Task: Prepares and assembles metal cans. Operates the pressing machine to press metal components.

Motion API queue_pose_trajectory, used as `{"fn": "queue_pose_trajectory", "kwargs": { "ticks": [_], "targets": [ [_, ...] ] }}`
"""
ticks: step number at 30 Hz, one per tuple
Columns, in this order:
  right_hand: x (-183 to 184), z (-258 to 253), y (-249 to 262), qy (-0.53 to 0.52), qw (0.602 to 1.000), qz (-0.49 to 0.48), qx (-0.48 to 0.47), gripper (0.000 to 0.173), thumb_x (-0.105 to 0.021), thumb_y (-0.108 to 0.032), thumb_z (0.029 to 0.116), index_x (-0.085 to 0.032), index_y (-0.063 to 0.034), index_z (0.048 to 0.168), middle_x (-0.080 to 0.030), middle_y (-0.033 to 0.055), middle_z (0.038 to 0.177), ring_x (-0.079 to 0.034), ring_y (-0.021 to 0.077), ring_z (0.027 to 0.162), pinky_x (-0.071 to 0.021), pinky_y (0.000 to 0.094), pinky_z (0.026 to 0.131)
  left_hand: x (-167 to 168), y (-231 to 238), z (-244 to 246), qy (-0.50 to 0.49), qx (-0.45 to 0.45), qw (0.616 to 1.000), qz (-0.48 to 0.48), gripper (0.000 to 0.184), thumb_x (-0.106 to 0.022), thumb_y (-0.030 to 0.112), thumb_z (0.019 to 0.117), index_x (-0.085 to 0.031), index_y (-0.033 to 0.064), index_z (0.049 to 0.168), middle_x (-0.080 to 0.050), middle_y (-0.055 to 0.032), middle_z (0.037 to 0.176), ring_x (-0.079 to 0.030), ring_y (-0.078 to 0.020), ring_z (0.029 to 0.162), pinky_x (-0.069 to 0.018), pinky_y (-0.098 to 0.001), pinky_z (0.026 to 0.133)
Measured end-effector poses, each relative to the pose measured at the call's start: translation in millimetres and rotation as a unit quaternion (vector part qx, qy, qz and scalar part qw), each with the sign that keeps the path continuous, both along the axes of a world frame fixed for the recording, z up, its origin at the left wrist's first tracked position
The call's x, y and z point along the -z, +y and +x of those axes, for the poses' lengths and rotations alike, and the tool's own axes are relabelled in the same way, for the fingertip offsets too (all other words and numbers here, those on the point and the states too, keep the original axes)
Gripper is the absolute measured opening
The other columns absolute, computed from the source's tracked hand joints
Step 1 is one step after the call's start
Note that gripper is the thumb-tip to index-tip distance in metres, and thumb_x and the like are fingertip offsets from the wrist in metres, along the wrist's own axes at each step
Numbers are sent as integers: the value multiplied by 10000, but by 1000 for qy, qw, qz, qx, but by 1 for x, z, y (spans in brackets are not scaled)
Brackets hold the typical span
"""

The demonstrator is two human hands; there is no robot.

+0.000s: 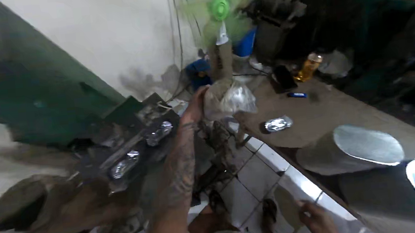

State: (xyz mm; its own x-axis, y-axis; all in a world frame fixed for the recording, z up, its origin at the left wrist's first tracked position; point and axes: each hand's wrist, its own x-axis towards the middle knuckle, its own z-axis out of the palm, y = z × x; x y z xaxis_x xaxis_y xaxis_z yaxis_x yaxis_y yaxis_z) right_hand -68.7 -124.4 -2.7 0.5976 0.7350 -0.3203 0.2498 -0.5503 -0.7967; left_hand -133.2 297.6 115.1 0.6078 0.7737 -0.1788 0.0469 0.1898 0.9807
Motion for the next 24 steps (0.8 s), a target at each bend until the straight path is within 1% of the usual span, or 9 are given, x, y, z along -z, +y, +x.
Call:
{"fn": "queue_pose_trajectory", "kwargs": {
  "ticks": [3,5,8,12,15,17,19,21,24],
  "targets": [
    [22,-14,67,-19,994,109,9,234,-616,67,853,-681,107,1075,-712,193,998,-698,219,903,-586,381,830,38,34,-40,85,-26,975,202,550,-214,341,1137,-413,-14,1506,-510,-210,1471,-500,-247,1354,-399,-432,1145],
    [23,-23,116,-36,984,174,-4,207,-621,48,838,-699,71,1027,-721,129,971,-693,128,867,-593,302,797,74,46,-96,289,19,909,299,592,-254,428,1123,-514,12,1455,-574,-237,1414,-538,-370,1337,-400,-589,1128],
    [-6,-44,193,-61,975,210,-31,186,-609,78,852,-693,94,1018,-706,152,968,-674,139,875,-574,301,818,95,69,-187,463,90,851,229,594,-424,524,1068,-654,22,1287,-659,-256,1249,-594,-438,1222,-372,-674,1077],
    [-27,-74,291,-270,881,305,-240,178,-622,51,875,-751,52,997,-753,184,991,-737,317,938,-599,451,882,56,57,-264,402,270,844,229,497,-404,377,1105,-658,-48,1068,-643,-220,943,-635,-344,886,-504,-543,848],
    [-35,-95,361,-328,759,269,-495,213,-600,33,945,-767,-8,1069,-754,147,1142,-701,350,1131,-524,517,1038,59,67,-315,466,350,775,245,483,-406,322,1110,-658,-83,1183,-616,-306,1251,-579,-458,1211,-397,-606,1076],
    [-23,-102,414,-322,693,187,-617,268,-527,41,1000,-719,14,1185,-705,160,1265,-620,365,1267,-444,543,1111,55,64,-336,483,349,761,257,434,-413,269,1112,-634,-83,1234,-600,-306,1301,-564,-453,1257,-406,-574,1097],
    [-7,-119,451,-328,679,110,-648,316,-498,43,1013,-664,0,1278,-641,142,1376,-547,341,1355,-392,554,1148,40,39,-342,466,334,763,298,389,-453,251,1100,-659,-58,1214,-641,-274,1254,-609,-421,1218,-452,-533,1079],
    [-21,-160,456,-240,727,24,-643,368,-430,-44,1067,-598,-9,1393,-548,149,1500,-449,351,1443,-246,598,1222,20,-4,-348,389,333,800,312,226,-602,142,1013,-714,-15,1130,-694,-228,1113,-682,-374,1058,-532,-508,968],
    [-46,-236,460,-218,699,24,-681,322,-458,-17,1059,-580,72,1344,-533,222,1475,-429,415,1434,-213,677,1197,-19,-61,-332,206,358,872,264,187,-616,28,968,-735,-40,1096,-740,-174,1028,-725,-272,957,-572,-429,908]
  ]
}}
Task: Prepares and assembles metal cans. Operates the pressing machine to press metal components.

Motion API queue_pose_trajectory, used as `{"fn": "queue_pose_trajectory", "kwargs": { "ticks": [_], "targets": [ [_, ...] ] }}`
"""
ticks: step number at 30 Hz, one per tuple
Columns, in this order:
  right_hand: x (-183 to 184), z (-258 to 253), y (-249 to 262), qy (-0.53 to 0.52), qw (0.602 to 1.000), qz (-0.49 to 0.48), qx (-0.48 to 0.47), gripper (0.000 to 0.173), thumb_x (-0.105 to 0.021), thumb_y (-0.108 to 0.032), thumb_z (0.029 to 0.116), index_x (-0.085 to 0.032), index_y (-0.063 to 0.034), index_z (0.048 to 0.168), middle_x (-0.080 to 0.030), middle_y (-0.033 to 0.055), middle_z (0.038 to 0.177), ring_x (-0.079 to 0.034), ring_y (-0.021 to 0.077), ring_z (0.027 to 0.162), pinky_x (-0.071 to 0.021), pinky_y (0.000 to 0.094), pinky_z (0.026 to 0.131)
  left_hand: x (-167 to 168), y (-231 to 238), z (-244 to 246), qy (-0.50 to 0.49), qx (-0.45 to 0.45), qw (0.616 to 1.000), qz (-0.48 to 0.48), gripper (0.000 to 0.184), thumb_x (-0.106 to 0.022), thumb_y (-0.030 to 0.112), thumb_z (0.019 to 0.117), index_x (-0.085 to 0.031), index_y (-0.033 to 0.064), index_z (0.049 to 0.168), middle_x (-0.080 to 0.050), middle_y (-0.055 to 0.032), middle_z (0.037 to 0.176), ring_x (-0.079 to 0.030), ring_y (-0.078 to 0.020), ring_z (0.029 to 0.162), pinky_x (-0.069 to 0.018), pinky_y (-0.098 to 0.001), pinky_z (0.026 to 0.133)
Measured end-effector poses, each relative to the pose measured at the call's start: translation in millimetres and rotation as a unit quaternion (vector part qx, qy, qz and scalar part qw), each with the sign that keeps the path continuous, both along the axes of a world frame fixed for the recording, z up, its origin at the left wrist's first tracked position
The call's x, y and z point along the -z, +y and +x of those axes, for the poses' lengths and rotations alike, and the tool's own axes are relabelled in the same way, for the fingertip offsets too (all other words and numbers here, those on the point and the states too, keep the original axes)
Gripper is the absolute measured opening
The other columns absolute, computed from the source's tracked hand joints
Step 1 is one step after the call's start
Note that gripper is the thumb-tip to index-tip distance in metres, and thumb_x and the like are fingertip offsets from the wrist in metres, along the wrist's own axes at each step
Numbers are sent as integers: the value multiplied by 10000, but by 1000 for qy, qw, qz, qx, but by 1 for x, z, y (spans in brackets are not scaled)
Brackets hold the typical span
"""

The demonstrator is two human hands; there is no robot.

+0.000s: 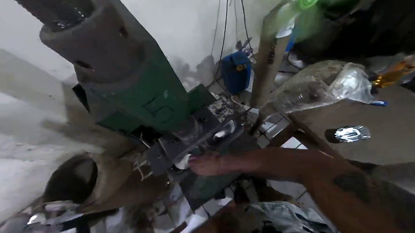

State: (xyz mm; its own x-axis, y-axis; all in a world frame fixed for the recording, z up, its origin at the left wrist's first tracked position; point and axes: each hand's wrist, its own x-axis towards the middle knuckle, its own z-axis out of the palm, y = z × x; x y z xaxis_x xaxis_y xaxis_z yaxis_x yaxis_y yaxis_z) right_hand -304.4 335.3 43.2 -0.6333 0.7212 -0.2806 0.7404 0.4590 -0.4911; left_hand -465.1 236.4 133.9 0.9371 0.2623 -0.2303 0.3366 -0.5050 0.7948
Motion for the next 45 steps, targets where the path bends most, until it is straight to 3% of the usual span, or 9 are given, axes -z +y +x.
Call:
{"fn": "queue_pose_trajectory", "kwargs": {
  "ticks": [8,13,16,21,24,29,33,39,45],
  "targets": [
    [-88,65,-11,-129,972,-142,-137,431,-617,-179,1027,-568,73,1373,-595,283,1341,-539,450,1292,-401,606,1080,-14,-40,21,44,-42,992,-112,261,-604,63,962,-680,-145,1101,-697,-281,1037,-689,-377,1001,-517,-488,949],
    [-171,236,28,-22,986,-66,152,425,-563,-291,1062,-573,-9,1380,-644,223,1244,-620,360,1148,-465,575,1006,47,-40,48,154,102,945,-271,266,-551,174,1017,-669,-50,933,-601,-81,739,-563,-144,661,-498,-338,654],
    [-139,312,7,62,961,-12,270,595,-589,-485,1010,-539,-85,1448,-631,174,1346,-617,305,1237,-470,555,1063,59,-62,95,222,114,917,-310,236,-606,231,994,-655,3,963,-611,-25,776,-565,-70,687,-509,-282,684],
    [-112,312,-228,103,924,-136,341,686,-776,-320,914,-497,-96,1499,-558,212,1427,-573,362,1265,-453,584,1062,83,-67,191,95,92,960,-245,337,-577,144,1001,-613,-26,1289,-679,-159,1148,-668,-203,1012,-542,-411,945],
    [-32,325,-362,89,861,-245,437,890,-845,-289,848,-377,-14,1554,-370,284,1574,-379,469,1441,-350,652,1136,72,-51,301,108,47,985,-124,479,-537,103,1027,-457,-16,1484,-530,-214,1449,-573,-279,1284,-460,-440,1100],
    [146,314,-495,22,696,-312,646,983,-771,-572,841,-357,-78,1583,-336,199,1634,-329,400,1501,-312,620,1176,90,-52,491,201,168,961,84,421,-508,276,1078,-604,-62,1309,-561,-293,1370,-575,-395,1256,-433,-527,1094],
    [158,324,-501,22,670,-328,665,921,-671,-630,885,-377,-98,1577,-387,166,1616,-380,352,1486,-324,561,1193,143,-41,572,204,284,921,175,357,-542,282,1059,-665,-50,1106,-656,-243,1113,-658,-361,1031,-520,-551,928],
    [188,327,-515,32,643,-363,674,999,-650,-721,844,-350,-136,1596,-326,133,1656,-306,353,1524,-300,592,1202,149,-46,598,243,316,902,167,467,-616,374,1022,-633,-18,1277,-582,-249,1353,-582,-366,1251,-449,-537,1078],
    [138,318,-510,124,590,-302,738,651,-683,-377,975,-490,-48,1502,-479,219,1534,-433,383,1438,-319,541,1203,154,-45,598,206,321,914,137,367,-498,224,1071,-620,-56,1275,-564,-272,1362,-583,-369,1238,-448,-511,1072]
  ]
}}
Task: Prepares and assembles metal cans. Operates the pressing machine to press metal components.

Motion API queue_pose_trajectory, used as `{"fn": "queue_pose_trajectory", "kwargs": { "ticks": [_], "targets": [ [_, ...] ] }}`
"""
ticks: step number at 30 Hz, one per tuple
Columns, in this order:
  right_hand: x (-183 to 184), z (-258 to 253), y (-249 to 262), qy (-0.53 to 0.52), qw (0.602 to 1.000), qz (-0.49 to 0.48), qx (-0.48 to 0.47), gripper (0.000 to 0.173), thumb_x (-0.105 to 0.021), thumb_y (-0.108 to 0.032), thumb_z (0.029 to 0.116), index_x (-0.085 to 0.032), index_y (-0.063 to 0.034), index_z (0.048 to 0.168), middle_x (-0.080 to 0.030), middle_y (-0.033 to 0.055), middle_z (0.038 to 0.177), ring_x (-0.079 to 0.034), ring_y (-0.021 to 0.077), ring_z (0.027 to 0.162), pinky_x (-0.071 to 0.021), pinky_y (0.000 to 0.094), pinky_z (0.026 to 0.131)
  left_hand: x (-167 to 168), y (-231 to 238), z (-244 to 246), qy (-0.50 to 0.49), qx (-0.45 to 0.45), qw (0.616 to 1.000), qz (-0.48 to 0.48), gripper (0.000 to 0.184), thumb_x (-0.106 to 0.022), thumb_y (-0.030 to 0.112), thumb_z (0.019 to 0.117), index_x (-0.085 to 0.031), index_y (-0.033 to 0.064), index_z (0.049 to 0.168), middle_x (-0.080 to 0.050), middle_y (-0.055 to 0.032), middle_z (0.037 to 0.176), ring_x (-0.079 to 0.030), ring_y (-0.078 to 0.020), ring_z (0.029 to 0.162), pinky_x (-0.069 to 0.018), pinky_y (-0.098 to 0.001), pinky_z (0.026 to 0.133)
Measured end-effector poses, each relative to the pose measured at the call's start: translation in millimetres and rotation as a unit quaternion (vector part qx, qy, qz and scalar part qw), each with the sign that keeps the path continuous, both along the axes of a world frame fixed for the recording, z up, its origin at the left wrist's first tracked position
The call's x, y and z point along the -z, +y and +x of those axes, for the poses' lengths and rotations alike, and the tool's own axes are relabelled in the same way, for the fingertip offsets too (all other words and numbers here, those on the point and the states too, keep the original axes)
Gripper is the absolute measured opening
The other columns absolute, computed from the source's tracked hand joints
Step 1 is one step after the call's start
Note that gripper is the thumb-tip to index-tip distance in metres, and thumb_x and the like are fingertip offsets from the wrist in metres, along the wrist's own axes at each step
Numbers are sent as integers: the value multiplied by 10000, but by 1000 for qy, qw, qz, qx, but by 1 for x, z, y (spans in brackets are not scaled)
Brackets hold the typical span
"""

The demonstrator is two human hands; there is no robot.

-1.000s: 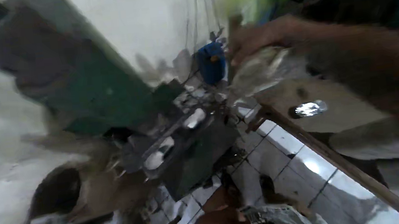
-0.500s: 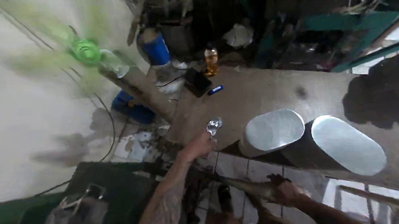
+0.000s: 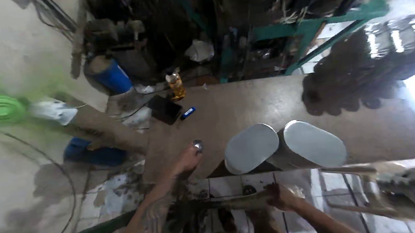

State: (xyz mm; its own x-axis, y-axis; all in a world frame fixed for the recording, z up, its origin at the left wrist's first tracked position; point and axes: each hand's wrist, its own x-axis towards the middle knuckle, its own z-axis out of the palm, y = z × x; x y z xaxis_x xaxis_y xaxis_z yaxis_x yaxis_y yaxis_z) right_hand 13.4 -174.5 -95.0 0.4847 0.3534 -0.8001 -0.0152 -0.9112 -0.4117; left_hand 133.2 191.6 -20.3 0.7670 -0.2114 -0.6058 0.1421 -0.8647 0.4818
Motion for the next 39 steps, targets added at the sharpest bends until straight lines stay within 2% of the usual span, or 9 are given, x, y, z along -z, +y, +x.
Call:
{"fn": "queue_pose_trajectory", "kwargs": {
  "ticks": [3,6,8,13,16,18,20,28,39],
  "targets": [
    [-124,-11,-4,-39,981,151,112,455,-635,-317,1019,-621,-34,1375,-605,211,1388,-572,327,1302,-426,487,1136,19,12,-1,-45,1,998,-35,354,-477,166,1072,-601,-61,1312,-578,-288,1352,-582,-398,1248,-445,-544,1078],
    [-200,-1,-20,-469,831,285,92,419,-609,-424,1006,-709,-44,1151,-729,109,1098,-681,158,1072,-535,329,993,12,16,-5,-68,-52,996,-13,347,-521,152,1054,-597,-57,1320,-583,-302,1335,-581,-435,1237,-443,-596,1061],
    [-202,39,-38,-587,788,186,9,542,-613,-536,972,-747,-26,1093,-756,135,1026,-713,273,1058,-471,493,1102,9,22,0,-56,-48,997,9,360,-526,161,1057,-590,-76,1321,-592,-319,1305,-586,-449,1217,-438,-605,1055],
    [-178,81,-54,-458,865,204,-17,375,-578,-378,1027,-737,-44,1093,-740,74,985,-695,189,1021,-351,483,1200,-3,14,2,-111,-102,989,-9,611,-661,392,994,-531,-61,1383,-574,-336,1309,-575,-472,1219,-443,-630,1048],
    [-183,87,-66,-379,882,282,11,460,-478,-391,1071,-721,-6,1133,-731,100,1055,-668,172,1094,-272,494,1236,-72,-49,-33,-267,-172,941,-121,579,-626,336,1017,-526,-100,1383,-593,-341,1286,-609,-452,1175,-476,-602,1008],
    [-185,89,-70,-356,887,295,18,442,-487,-382,1066,-719,-17,1158,-729,85,1098,-656,150,1130,-256,481,1248,-126,-112,-50,-282,-113,946,-115,531,-633,424,972,-646,-36,1237,-707,-217,1033,-704,-321,932,-576,-514,844],
    [-186,93,-70,-345,890,299,15,430,-490,-378,1065,-714,-28,1178,-727,71,1121,-645,138,1152,-242,474,1253,-155,-158,-41,-145,12,989,-27,572,-632,525,963,-673,36,1257,-718,-181,1083,-693,-336,1032,-531,-561,938],
    [-183,101,-78,-327,893,309,-1,484,-485,-420,1070,-694,-21,1245,-725,92,1162,-645,174,1189,-219,510,1261,-147,-137,19,126,138,967,-174,335,-636,257,1017,-613,93,1308,-677,-52,1069,-638,-100,888,-537,-299,807],
    [-173,84,-71,-425,848,316,30,220,-673,-162,864,-745,-4,998,-733,88,923,-698,194,977,-342,492,1203,-143,-132,23,140,156,952,-221,172,-615,181,1020,-637,66,1147,-602,-1,775,-540,-48,614,-467,-213,571]
  ]
}}
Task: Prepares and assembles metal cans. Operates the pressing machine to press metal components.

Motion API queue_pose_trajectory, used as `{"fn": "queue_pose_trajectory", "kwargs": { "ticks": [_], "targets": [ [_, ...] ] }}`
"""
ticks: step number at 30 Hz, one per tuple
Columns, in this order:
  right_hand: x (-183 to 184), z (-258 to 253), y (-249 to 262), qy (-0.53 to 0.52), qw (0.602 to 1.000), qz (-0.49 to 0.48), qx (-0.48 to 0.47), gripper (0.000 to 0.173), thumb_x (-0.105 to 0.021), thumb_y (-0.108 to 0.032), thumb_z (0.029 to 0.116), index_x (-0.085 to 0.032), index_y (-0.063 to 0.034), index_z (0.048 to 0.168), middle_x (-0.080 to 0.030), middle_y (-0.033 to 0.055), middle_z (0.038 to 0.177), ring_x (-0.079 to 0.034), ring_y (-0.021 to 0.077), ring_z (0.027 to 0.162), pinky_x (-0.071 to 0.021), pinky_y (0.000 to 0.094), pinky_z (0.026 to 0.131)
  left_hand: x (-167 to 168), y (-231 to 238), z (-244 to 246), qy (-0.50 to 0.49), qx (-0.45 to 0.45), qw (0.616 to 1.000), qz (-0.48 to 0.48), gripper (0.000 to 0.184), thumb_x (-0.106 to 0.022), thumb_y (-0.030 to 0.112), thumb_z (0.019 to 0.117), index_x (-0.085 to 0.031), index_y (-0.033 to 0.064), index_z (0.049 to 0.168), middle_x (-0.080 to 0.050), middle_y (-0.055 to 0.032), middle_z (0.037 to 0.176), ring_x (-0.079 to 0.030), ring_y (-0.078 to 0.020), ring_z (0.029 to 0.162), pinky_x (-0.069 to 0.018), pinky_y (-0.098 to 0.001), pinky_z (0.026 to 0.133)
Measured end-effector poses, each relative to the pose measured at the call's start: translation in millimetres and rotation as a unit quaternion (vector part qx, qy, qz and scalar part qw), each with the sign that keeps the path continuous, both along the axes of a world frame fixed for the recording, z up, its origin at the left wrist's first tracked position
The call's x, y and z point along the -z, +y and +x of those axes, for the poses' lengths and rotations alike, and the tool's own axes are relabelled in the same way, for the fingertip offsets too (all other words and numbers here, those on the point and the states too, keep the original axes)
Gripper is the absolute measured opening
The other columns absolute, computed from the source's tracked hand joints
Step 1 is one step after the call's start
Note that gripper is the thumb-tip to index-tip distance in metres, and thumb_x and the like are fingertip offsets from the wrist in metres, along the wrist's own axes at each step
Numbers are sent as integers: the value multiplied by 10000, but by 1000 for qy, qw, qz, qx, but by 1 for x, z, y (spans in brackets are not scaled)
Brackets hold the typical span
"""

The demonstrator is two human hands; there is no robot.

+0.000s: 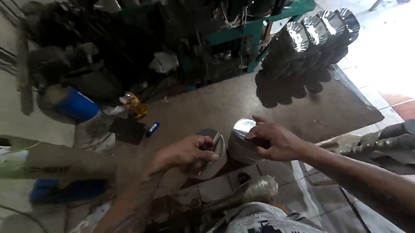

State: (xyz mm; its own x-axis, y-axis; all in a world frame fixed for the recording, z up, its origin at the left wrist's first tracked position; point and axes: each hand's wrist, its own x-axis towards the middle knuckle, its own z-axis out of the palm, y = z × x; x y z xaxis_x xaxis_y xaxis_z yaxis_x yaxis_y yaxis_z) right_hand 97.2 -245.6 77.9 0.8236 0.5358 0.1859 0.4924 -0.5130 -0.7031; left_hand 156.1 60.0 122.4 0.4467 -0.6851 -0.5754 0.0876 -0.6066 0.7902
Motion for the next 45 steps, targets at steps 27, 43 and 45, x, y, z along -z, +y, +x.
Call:
{"fn": "queue_pose_trajectory", "kwargs": {
  "ticks": [27,43,45],
  "targets": [
    [124,-136,-8,403,848,-319,-131,385,-590,-125,1006,-603,11,1365,-575,276,1385,-559,434,1295,-431,579,1109,266,-64,-136,32,-149,979,137,506,-439,348,1087,-496,1,1451,-570,-251,1397,-559,-385,1304,-437,-556,1090],
    [100,-147,15,421,850,-251,-194,361,-625,-89,991,-631,99,1299,-622,313,1313,-594,431,1256,-427,514,1128,64,111,-253,-137,-532,835,25,575,-424,420,1066,-495,28,1480,-575,-161,1442,-552,-228,1328,-419,-429,1135],
    [97,-146,39,400,869,-222,-189,314,-633,-46,966,-652,131,1225,-652,318,1236,-633,425,1181,-467,519,1079,43,158,-283,-150,-656,740,4,626,-397,545,1059,-486,114,1504,-597,-99,1423,-582,-187,1284,-478,-429,1086]
  ]
}}
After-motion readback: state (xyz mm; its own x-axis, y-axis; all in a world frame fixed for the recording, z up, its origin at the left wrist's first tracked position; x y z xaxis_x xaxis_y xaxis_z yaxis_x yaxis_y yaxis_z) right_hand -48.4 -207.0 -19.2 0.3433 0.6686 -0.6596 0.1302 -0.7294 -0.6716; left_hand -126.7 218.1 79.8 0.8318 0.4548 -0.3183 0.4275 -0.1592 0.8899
